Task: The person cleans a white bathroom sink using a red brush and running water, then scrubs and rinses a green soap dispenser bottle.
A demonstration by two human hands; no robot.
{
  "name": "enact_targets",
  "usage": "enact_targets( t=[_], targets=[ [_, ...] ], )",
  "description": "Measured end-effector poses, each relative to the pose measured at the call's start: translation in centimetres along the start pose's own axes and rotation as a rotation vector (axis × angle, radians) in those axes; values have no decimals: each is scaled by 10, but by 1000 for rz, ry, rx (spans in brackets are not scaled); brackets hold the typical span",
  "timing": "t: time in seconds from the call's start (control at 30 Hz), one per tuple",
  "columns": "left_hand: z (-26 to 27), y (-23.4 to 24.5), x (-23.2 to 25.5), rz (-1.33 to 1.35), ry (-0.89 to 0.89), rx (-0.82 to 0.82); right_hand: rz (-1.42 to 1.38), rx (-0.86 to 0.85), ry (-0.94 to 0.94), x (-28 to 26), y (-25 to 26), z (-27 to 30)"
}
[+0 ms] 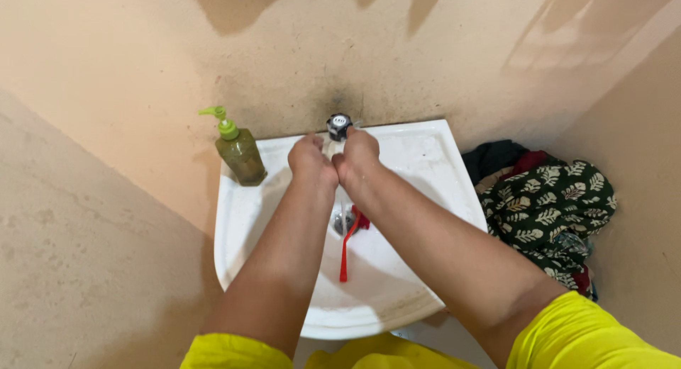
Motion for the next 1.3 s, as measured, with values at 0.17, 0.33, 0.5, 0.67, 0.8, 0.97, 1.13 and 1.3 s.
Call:
enact_targets(
  t=[0.17,0.33,0.5,0.67,0.8,0.97,1.13,1.3],
  targets=[
    [32,56,-35,72,117,262,110,136,43,21,41,9],
    [2,97,-76,-10,171,79,32,194,42,65,107,-34],
    [26,89,-73,40,220,-14,-232,15,-93,85,108,-34],
    [38,75,-71,133,159,-68,-274,-74,-96,72,92,-20],
    [32,81,-75,214,132,-146,-345,-137,-84,78,96,-33],
    [29,84,-76,295,128,-178,-270,-198,-59,79,94,-36],
    [41,87,-71,235,100,-158,-285,-96,-107,77,87,-9],
    [62,97,-53,248,53,-139,-282,-137,-184,93,78,10]
  ],
)
Point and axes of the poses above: each hand's wrist, its own z-axis away from the middle knuckle, its own y-axis out of the back of the hand, x = y × z, the point moved 7 cm from there along -z, towards the middle knuckle, and after that the axes turned 10 degrees about -x, right-handed, at the moved point
